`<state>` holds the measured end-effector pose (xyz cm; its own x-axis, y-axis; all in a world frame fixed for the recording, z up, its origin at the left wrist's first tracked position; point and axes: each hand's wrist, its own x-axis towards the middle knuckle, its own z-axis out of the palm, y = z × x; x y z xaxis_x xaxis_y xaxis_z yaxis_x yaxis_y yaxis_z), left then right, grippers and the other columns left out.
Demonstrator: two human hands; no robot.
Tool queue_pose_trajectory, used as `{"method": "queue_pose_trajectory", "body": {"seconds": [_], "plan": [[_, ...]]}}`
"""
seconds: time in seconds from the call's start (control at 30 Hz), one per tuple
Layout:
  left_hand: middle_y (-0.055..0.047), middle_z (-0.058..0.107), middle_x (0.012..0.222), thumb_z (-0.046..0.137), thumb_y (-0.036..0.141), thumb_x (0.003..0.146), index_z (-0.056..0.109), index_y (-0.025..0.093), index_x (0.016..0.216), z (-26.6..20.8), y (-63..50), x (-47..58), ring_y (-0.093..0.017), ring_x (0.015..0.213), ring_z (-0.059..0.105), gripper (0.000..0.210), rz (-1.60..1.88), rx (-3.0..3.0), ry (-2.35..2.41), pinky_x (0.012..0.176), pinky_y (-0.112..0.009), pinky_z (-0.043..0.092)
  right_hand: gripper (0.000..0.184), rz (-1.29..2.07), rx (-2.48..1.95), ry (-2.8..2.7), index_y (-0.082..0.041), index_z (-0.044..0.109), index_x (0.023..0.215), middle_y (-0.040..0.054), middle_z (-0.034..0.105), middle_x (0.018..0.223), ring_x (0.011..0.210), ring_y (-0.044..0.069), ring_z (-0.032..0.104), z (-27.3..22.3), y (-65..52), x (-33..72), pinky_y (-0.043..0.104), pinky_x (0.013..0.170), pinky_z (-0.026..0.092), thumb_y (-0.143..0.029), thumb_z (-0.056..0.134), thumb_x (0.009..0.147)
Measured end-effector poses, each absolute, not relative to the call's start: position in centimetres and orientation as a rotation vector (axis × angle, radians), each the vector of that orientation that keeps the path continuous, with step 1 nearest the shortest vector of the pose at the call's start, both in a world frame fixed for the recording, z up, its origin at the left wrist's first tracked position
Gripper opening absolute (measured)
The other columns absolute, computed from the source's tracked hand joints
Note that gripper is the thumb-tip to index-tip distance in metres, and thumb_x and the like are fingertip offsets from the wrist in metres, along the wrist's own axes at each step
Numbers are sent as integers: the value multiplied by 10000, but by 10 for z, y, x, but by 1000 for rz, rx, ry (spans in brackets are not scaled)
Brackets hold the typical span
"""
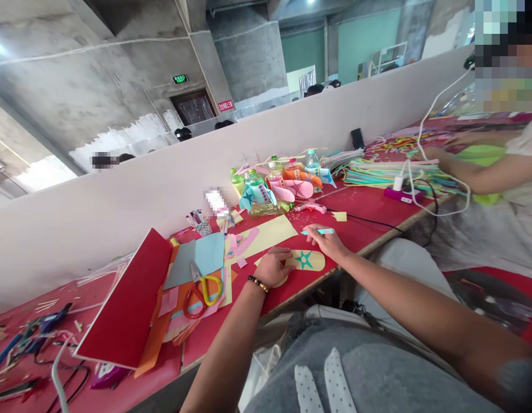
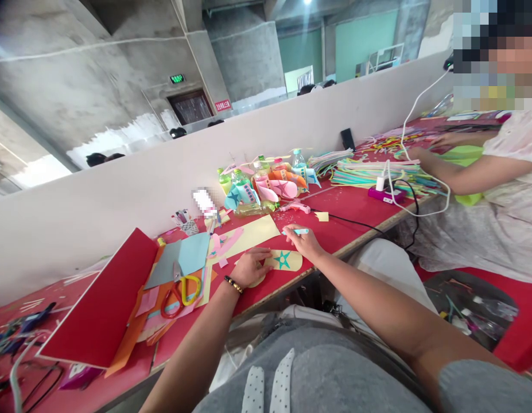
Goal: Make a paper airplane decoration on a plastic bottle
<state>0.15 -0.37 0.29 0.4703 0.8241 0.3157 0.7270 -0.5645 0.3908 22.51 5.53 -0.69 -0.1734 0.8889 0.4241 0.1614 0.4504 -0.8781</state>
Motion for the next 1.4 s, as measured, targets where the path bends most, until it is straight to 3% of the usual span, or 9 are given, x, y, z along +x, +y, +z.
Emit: {"method": "queue_pose_trajectory", "body": {"seconds": [0.2,0.4,0.6,1.4], "plan": [[-61,717,1029,635,94,804,742,186,949,2,2,0,-202,1005,614,203,782,2533,1395,914,-343,511,202,1056,-853,-1664,-212,547,716,-25,552,522,494,133,536,-3,52,228,252,505,439,-360,495,843],[-32,728,911,578,-3,766,752,194,853,-1,2,0,-164,884,642,277,734,2569,1340,832,-280,526,139,1168,-820,-1729,-205,535,692,-35,545,520,490,131,543,-6,53,228,249,492,426,-316,549,774],[-31,729,918,548,-12,763,750,187,858,-1,3,-1,-158,872,653,300,720,2567,1335,825,-267,526,144,1178,-785,-1794,-201,538,713,-28,561,591,550,133,559,-6,53,227,254,530,430,-326,573,776],[-30,728,913,544,-11,760,746,183,851,3,0,1,-155,869,650,294,704,2541,1346,823,-263,517,132,1115,-806,-1892,-196,556,708,-31,562,563,515,118,512,-2,50,226,237,499,382,-301,567,788]]}}
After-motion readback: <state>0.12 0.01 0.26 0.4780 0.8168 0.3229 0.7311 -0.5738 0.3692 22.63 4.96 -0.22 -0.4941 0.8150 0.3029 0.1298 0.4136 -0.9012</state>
